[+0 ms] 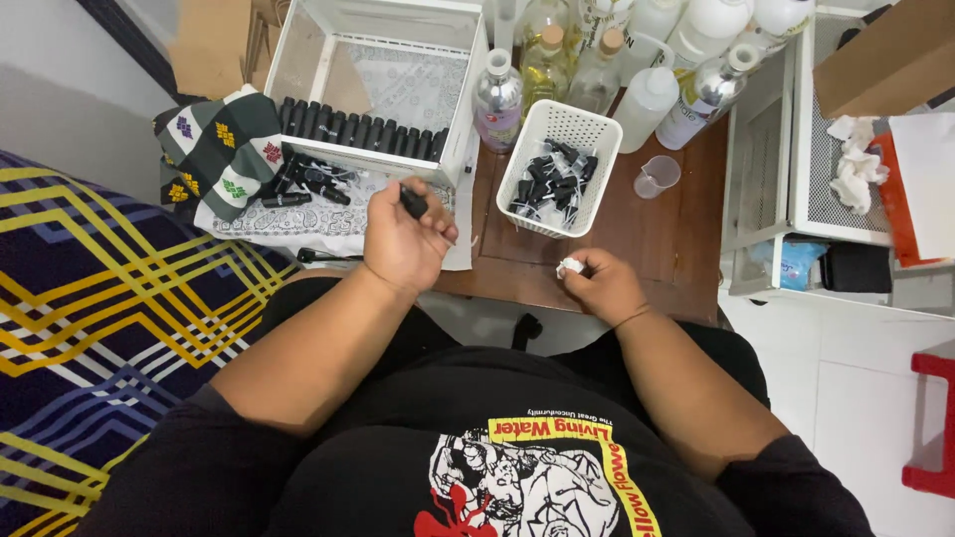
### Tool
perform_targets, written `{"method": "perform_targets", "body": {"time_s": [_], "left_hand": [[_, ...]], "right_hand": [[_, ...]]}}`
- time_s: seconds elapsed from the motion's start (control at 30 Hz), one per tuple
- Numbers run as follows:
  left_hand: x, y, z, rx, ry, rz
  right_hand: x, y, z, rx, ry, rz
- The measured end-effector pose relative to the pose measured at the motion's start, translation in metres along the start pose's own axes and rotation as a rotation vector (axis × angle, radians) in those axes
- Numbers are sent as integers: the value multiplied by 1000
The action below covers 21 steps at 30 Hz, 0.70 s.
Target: Assembling perfume sprayer components by joining dip tubes to sprayer heads
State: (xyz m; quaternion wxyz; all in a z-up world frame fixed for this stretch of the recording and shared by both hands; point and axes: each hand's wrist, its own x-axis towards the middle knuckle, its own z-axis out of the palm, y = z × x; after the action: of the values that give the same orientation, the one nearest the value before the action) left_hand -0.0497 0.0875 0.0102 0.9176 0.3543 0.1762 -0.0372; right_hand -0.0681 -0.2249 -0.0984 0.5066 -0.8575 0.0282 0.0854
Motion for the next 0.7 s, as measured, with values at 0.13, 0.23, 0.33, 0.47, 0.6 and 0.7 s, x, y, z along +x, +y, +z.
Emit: {"method": "perform_targets", "body": {"time_s": [0.13, 0.23, 0.33, 0.47, 0.6, 0.7], "left_hand": [[11, -5, -9, 31, 70, -2], [18, -7, -11, 27, 141, -2], [20, -6, -12, 39, 204, -11], [23, -8, -9, 60, 216, -5], [30, -7, -7, 40, 225, -2], [25, -4, -1, 21, 207, 13]], "right_hand": [[-1, 0, 2, -33, -9, 16], [2, 3, 3, -10, 4, 36], [1, 4, 4, -5, -13, 23], [4, -2, -2, 41, 26, 65], [9, -2, -13, 78, 119, 69], [10, -2, -16, 131, 117, 78]]}}
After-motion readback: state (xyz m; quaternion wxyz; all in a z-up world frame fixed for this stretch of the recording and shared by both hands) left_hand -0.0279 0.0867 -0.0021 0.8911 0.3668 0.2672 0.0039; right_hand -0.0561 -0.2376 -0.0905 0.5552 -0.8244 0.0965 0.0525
